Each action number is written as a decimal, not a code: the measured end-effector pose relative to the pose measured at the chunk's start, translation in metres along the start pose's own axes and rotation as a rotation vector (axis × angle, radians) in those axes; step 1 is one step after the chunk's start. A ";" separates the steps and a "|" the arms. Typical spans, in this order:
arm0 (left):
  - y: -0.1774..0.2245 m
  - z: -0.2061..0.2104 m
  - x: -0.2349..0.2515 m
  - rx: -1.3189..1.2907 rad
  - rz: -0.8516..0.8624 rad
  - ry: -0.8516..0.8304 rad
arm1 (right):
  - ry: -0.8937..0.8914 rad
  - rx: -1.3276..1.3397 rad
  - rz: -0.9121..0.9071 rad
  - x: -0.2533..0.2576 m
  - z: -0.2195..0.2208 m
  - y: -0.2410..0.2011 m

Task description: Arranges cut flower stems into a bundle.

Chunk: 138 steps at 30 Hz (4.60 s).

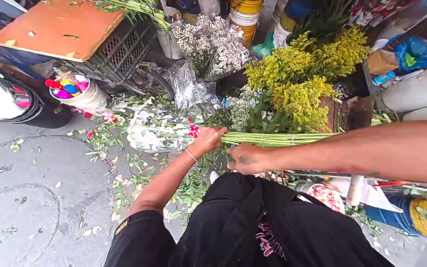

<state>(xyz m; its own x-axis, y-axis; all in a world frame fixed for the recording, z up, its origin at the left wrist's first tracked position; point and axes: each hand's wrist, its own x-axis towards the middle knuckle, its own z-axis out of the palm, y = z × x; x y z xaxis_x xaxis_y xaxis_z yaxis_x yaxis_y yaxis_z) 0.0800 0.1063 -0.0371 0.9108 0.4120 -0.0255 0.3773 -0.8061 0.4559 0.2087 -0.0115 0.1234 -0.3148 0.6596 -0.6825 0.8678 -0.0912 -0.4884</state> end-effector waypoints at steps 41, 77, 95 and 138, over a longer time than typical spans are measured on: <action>0.034 0.007 -0.013 -0.007 -0.125 0.036 | 0.206 -0.089 0.243 0.075 0.004 0.052; 0.083 -0.082 0.013 0.197 -0.493 0.428 | 1.048 -0.074 -0.575 0.016 0.026 0.095; 0.126 -0.108 -0.002 -0.616 0.105 -0.441 | -0.326 -0.137 -1.416 -0.020 -0.105 0.045; 0.101 -0.134 -0.028 -0.855 -0.200 -0.026 | 0.456 0.136 -0.673 -0.009 -0.029 0.136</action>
<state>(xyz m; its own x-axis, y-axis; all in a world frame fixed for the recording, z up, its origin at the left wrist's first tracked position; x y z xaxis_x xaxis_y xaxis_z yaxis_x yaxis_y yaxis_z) 0.0703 0.0704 0.1284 0.8486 0.4931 -0.1914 0.2847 -0.1208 0.9510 0.3406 -0.0080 0.0786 -0.5388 0.8407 0.0537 0.4857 0.3620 -0.7956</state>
